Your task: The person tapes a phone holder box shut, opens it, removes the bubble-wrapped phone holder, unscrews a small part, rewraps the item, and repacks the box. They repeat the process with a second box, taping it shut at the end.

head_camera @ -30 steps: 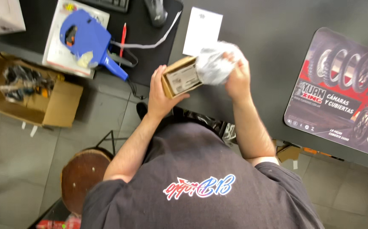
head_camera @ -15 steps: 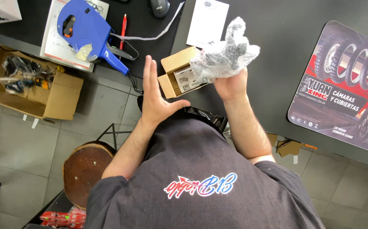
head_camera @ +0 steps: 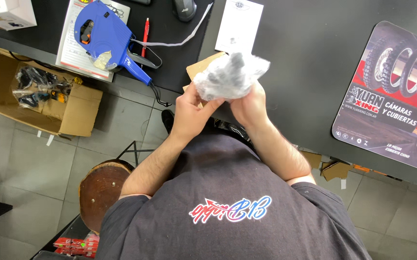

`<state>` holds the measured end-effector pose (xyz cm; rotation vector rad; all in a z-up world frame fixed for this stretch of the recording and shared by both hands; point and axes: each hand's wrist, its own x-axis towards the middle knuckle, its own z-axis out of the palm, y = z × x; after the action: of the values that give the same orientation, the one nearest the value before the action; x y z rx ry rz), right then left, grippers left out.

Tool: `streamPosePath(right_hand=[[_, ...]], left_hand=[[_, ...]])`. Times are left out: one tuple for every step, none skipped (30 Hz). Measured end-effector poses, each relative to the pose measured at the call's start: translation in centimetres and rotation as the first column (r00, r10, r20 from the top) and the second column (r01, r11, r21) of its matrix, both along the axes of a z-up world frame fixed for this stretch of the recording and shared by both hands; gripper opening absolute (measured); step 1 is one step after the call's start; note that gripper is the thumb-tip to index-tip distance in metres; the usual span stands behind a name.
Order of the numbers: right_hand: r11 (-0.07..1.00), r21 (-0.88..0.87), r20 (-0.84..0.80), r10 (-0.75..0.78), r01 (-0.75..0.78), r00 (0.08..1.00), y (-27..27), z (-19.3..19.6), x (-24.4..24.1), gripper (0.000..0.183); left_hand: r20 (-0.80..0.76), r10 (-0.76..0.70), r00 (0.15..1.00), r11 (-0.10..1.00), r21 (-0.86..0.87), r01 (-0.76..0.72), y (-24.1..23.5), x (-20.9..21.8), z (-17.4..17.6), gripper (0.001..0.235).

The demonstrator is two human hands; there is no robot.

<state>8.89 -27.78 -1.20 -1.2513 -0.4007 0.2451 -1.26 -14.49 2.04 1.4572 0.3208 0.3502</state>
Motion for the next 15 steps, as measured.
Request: streamPosePath(right_hand=[[1.000,0.002,0.000,0.000,0.000,1.000,-0.2,0.0,-0.1,0.042],[1.000,0.004,0.001,0.004,-0.004,1.000,-0.3,0.0,-0.1,0.044],[1.000,0.005,-0.001,0.007,-0.007,1.000,-0.5,0.0,-0.2,0.046],[1.000,0.006,-0.002,0.007,-0.007,1.000,-0.6,0.0,-0.1,0.046],[1.000,0.008,-0.003,0.011,-0.011,1.000,-0.7,0.0,-0.1,0.048],[1.000,0.010,-0.003,0.015,-0.015,1.000,-0.8,-0.1,0.0,0.051],[1.000,0.012,-0.005,0.016,-0.016,1.000,-0.7,0.6,-0.1,0.051],[0.999,0.032,0.022,0.010,-0.011,1.000,-0.6,1.3,-0.2,0.055],[0.999,0.051,0.049,0.007,-0.010,0.999,-0.5,2.0,-0.3,0.061],[0.999,0.051,0.046,0.011,-0.014,0.999,-0.5,2.8,-0.6,0.061],[1.000,-0.020,-0.080,0.015,-0.016,0.997,-0.6,3.5,-0.7,0.060],[0.996,-0.090,-0.203,0.008,-0.027,0.979,-0.6,4.3,-0.8,0.067],[0.996,-0.089,-0.203,0.014,-0.032,0.979,-0.4,4.2,-0.6,0.067],[0.992,-0.106,-0.122,0.049,-0.063,0.991,-0.3,4.1,-0.2,0.067],[0.988,-0.127,-0.043,0.084,-0.089,0.996,-0.3,4.0,-0.1,0.069]], left_hand=[[0.000,0.000,1.000,1.000,0.002,0.000,-0.1,0.0,-1.3,0.042],[-0.010,-0.039,0.999,0.992,-0.122,0.037,-0.1,0.0,-2.7,0.039],[-0.017,-0.079,0.997,0.967,-0.245,0.072,-0.2,0.0,-4.0,0.036],[-0.018,-0.079,0.997,0.967,-0.245,0.072,-0.2,0.0,-3.7,0.036],[-0.021,-0.083,0.996,0.968,-0.239,0.075,-0.1,0.0,-3.4,0.021],[-0.024,-0.086,0.996,0.969,-0.234,0.078,0.1,0.0,-3.1,0.010],[-0.026,-0.085,0.996,0.970,-0.232,0.077,0.1,-0.1,-2.2,0.010],[-0.005,-0.086,0.996,0.956,-0.283,0.081,0.2,-0.2,-1.3,0.014],[0.016,-0.082,0.997,0.939,-0.333,0.082,0.3,-0.4,-0.4,0.025],[0.014,-0.077,0.997,0.940,-0.333,0.077,0.5,-0.5,-0.9,0.025],[-0.052,-0.104,0.993,0.924,-0.375,0.077,0.7,-0.5,-1.3,0.029],[-0.115,-0.132,0.985,0.906,-0.417,0.073,0.9,-0.6,-1.8,0.035],[-0.115,-0.126,0.985,0.907,-0.416,0.067,1.0,-0.6,-1.4,0.035],[-0.121,-0.114,0.986,0.935,-0.349,0.065,1.0,-0.7,-1.1,0.034],[-0.127,-0.103,0.987,0.958,-0.281,0.063,1.0,-0.9,-0.8,0.035]])
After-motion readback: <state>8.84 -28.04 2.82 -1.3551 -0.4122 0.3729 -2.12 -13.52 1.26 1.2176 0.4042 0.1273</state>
